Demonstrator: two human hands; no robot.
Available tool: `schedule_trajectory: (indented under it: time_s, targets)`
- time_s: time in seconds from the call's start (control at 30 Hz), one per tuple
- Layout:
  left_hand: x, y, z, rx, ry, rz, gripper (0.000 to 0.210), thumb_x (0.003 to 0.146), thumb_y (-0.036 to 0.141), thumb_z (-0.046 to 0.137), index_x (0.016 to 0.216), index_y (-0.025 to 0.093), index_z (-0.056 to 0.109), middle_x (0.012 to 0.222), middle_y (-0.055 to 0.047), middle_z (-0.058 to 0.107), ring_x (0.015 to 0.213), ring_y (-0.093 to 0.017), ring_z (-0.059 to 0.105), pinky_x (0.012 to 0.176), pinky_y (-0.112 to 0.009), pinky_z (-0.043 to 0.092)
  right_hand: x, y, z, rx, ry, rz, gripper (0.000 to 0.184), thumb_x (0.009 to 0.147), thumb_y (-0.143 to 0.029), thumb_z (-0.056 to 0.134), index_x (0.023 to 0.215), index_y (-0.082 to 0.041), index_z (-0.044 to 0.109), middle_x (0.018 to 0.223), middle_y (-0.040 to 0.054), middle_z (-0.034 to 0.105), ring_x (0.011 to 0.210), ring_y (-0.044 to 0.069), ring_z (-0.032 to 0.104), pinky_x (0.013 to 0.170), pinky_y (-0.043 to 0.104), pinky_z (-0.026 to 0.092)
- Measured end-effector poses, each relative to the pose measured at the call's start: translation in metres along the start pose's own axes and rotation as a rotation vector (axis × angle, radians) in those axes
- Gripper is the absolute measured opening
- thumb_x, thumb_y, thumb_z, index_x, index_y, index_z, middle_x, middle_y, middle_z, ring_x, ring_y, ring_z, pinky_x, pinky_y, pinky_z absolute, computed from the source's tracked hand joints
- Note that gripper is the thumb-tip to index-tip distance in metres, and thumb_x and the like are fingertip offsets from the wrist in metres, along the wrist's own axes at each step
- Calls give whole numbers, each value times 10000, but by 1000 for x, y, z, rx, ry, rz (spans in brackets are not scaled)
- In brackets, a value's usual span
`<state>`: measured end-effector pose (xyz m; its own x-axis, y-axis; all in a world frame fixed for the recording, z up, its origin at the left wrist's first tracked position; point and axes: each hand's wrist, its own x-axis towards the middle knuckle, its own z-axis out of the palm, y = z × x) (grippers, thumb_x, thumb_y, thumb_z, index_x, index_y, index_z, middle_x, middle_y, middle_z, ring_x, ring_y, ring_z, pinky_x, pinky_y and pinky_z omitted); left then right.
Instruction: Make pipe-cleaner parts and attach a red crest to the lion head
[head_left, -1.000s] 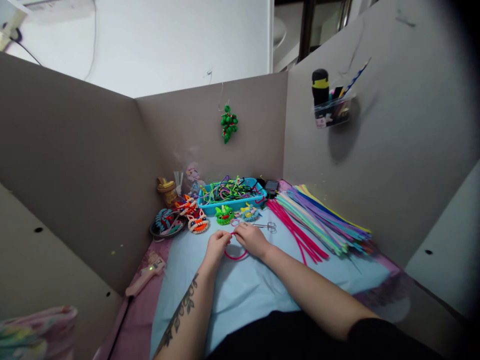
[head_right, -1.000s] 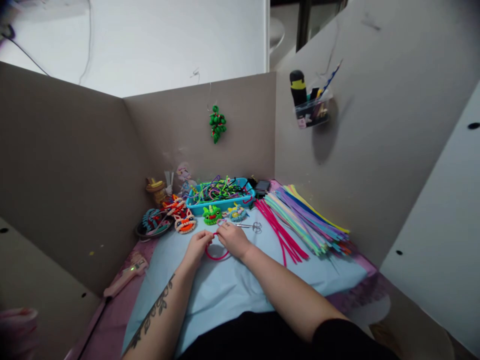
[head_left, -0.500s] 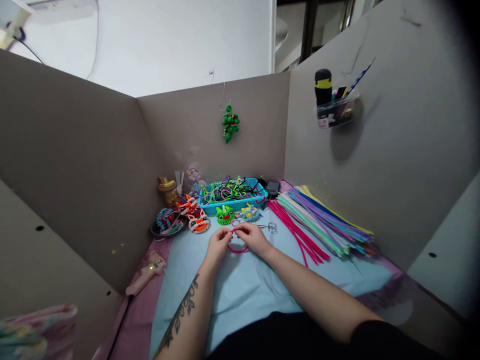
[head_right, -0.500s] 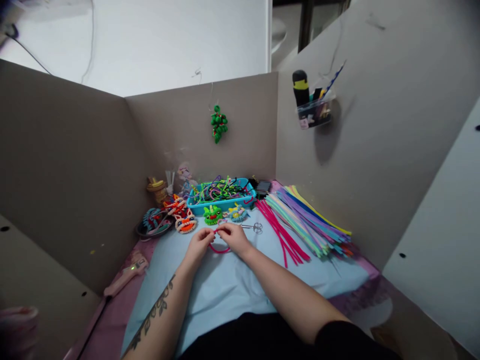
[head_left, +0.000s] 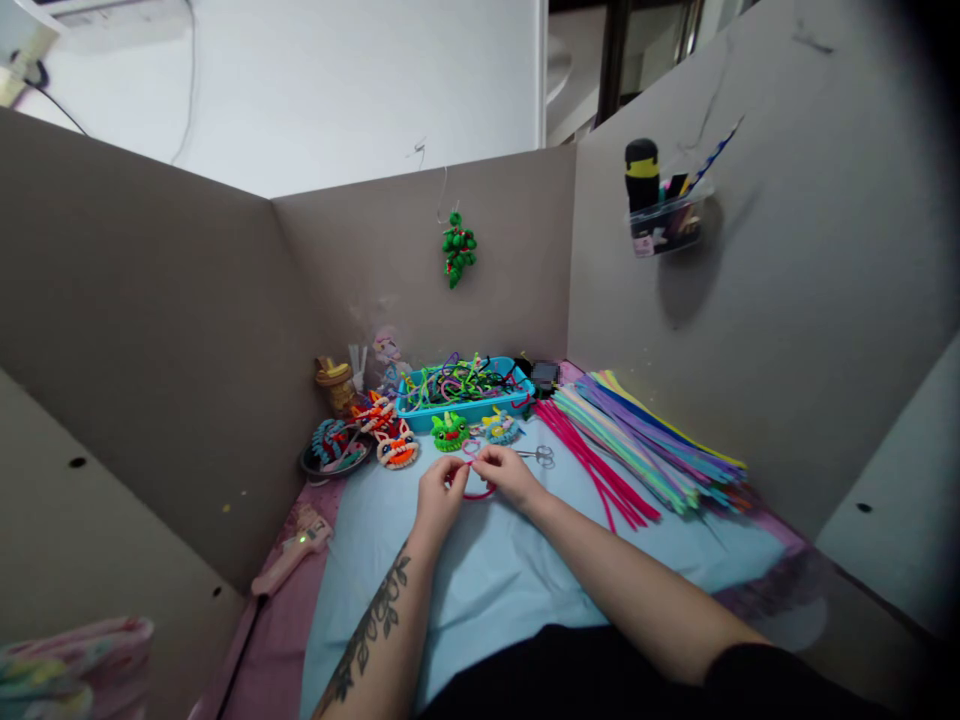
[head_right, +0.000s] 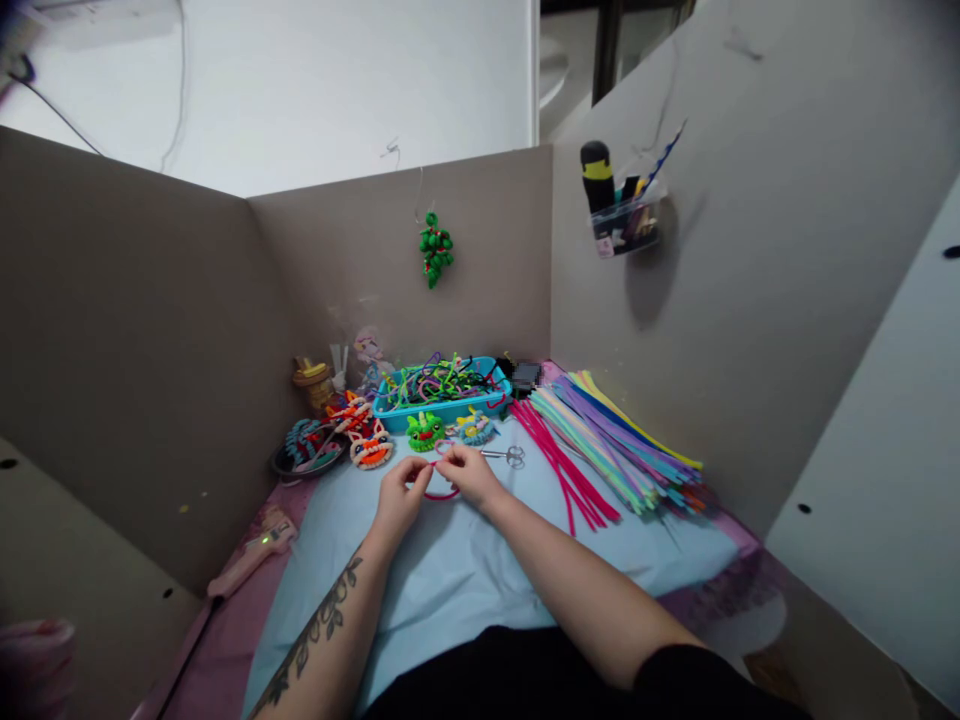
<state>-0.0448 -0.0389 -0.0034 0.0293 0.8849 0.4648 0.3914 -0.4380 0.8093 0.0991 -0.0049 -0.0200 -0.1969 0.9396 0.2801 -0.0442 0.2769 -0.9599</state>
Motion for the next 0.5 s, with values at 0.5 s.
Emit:
schedule_trajectory:
  time_s: [0.5]
  targets:
    - [-1,2,0,22,11,19,175,786,339,555,730,196,640,717,-32,612,685,-165,518,669,-271,397,2,0,-3,146,-10,111,294,653,-422,699,679,-130,690,495,-38,502,468,80,365,465,225,257]
